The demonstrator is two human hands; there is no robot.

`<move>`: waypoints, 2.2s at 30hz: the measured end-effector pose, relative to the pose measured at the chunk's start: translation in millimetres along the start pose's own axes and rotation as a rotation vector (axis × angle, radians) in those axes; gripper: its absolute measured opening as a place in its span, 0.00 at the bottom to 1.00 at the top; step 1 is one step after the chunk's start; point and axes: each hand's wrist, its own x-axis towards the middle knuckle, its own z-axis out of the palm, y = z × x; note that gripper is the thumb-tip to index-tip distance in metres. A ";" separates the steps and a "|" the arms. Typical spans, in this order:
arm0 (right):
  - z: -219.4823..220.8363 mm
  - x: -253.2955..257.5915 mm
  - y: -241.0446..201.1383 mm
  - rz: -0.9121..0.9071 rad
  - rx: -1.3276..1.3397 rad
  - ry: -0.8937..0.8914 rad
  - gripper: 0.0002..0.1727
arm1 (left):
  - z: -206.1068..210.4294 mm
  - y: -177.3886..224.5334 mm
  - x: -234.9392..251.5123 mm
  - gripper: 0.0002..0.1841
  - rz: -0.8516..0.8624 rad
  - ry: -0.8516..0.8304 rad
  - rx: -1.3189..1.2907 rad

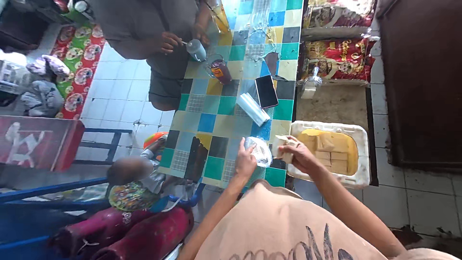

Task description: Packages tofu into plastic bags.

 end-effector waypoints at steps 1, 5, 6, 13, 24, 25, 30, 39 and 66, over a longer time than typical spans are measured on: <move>16.6 3.2 6.7 -0.050 -0.029 -0.017 0.21 | -3.4 1.8 0.8 0.26 0.000 -0.035 0.008; 38.2 24.3 33.0 -0.343 -0.641 0.002 0.22 | -9.2 -1.9 4.0 0.29 0.065 -0.059 0.002; 39.6 26.7 35.6 -0.402 -0.796 0.028 0.21 | -11.3 -1.9 4.8 0.28 0.065 -0.066 0.017; 75.2 28.2 4.4 -0.087 -1.518 -0.230 0.21 | -8.8 7.7 6.3 0.30 0.157 -0.103 0.058; 59.8 62.0 14.3 0.109 -1.370 -0.012 0.23 | 2.7 -30.9 -9.4 0.20 -0.066 0.142 -0.777; 57.6 64.7 15.2 0.117 -1.378 -0.031 0.22 | 6.4 -39.9 -6.6 0.20 -0.146 0.175 -0.814; 52.7 75.4 25.0 0.158 -1.346 0.003 0.22 | 31.1 -63.0 0.9 0.20 -0.308 -0.074 -0.762; 67.4 64.3 24.4 0.151 -1.357 -0.062 0.24 | 36.1 -59.4 -5.5 0.21 -0.269 -0.171 -0.807; 56.3 28.1 15.5 0.051 -1.249 0.061 0.13 | 33.9 -70.3 -10.2 0.26 -0.220 -0.078 -0.766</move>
